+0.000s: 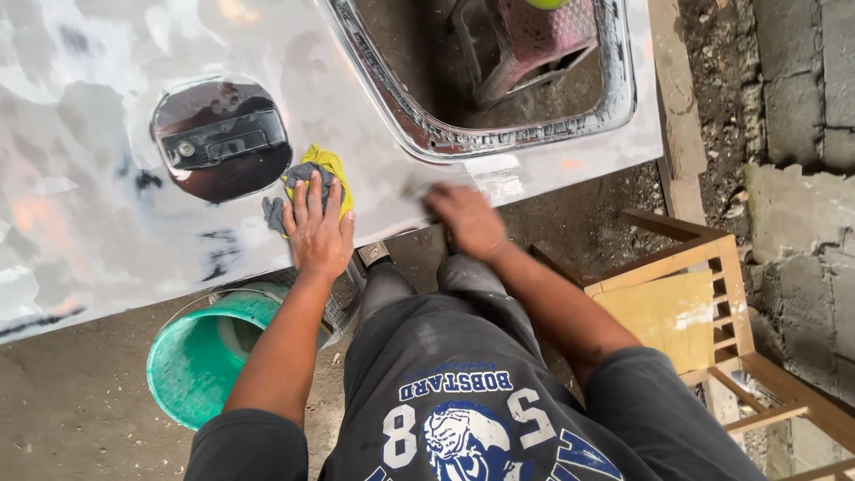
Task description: The person scrubs a white car door with a sanding block and a yellow cloth, repeatedly dipping the tools into a green bucket of water. The person cleans the surface around the door handle and along the edges of the door panel.
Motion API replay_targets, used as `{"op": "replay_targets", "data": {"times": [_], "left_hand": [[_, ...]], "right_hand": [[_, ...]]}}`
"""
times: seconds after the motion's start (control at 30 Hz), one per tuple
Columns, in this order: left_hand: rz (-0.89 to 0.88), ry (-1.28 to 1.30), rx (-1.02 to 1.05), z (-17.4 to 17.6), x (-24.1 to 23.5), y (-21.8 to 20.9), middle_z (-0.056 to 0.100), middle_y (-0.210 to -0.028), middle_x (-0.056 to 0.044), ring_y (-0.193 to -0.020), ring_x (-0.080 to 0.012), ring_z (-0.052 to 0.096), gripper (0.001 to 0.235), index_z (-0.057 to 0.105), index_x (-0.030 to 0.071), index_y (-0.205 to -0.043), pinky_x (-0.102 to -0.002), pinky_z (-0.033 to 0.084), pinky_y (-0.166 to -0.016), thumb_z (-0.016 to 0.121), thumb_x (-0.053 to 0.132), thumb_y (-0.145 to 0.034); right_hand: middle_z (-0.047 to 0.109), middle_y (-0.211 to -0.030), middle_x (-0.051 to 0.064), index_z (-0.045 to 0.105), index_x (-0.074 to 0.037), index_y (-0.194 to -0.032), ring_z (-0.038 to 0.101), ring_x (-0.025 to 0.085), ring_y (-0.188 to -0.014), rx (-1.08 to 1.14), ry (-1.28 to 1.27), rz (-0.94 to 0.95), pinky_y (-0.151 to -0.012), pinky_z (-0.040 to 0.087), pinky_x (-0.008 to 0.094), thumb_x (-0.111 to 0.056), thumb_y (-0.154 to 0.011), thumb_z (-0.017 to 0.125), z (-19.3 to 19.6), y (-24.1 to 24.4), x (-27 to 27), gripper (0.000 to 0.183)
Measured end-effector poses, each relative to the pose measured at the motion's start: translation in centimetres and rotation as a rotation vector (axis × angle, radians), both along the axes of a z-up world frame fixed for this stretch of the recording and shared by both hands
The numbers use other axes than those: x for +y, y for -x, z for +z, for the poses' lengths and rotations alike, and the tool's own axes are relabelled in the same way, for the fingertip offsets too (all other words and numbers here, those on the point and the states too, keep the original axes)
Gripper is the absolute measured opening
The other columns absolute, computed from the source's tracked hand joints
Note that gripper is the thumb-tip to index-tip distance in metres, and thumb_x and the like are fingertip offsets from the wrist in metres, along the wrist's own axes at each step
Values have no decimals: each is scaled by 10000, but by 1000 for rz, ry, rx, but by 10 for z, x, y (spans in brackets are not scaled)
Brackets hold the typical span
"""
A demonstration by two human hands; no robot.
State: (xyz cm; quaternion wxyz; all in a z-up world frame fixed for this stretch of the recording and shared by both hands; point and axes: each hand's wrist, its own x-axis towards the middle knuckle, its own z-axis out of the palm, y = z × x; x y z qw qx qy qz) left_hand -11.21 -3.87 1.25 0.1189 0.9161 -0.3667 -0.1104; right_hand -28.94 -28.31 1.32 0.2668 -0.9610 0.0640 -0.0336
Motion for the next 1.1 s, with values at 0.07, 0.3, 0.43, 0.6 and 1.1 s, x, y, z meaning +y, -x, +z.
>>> {"op": "replay_targets", "data": {"times": [0.07, 0.3, 0.43, 0.6, 1.1], "left_hand": [[-2, -11, -15, -5, 0, 1, 263, -1705, -125, -1561, -384, 195, 627, 438, 185, -1596, -594, 126, -1225, 534, 402, -1015], [59, -37, -61, -10, -12, 11, 235, -1711, -157, -1557, -408, 186, 654, 415, 148, -1609, -604, 109, -1227, 531, 409, -1020], [115, -51, -59, -14, -19, 17, 230, -1704, -166, -1551, -415, 183, 659, 411, 139, -1601, -605, 105, -1224, 529, 424, -1018], [116, -47, -37, -11, -21, 17, 219, -1711, -160, -1560, -416, 173, 660, 402, 134, -1606, -607, 115, -1228, 513, 427, -1025], [77, -44, -4, -16, -69, 50, 175, -1714, -128, -1556, -394, 144, 654, 367, 169, -1612, -593, 106, -1220, 486, 426, -1022]], "right_hand": [[641, -1352, 91, 604, -168, -1328, 621, 282, -1106, 73, -47, -305, -991, 495, 395, -76, -1006, 601, -7, 29, -47, 335], [626, -1248, 155, 606, -95, -1306, 564, 334, -1063, 17, 137, -689, -943, 462, 447, -69, -931, 648, -39, 52, -63, 378], [650, -1279, 114, 612, -140, -1303, 600, 295, -1028, -36, 30, -318, -885, 531, 409, -69, -922, 630, -20, 17, 10, 388], [622, -1257, 106, 604, -191, -1493, 614, 314, -1100, 155, 43, -184, -950, 540, 444, -70, -979, 608, -25, 41, -43, 528], [665, -1275, 157, 577, -167, -1320, 595, 336, -1037, -155, 46, 62, -878, 517, 449, -105, -829, 625, 11, 12, -13, 497]]}}
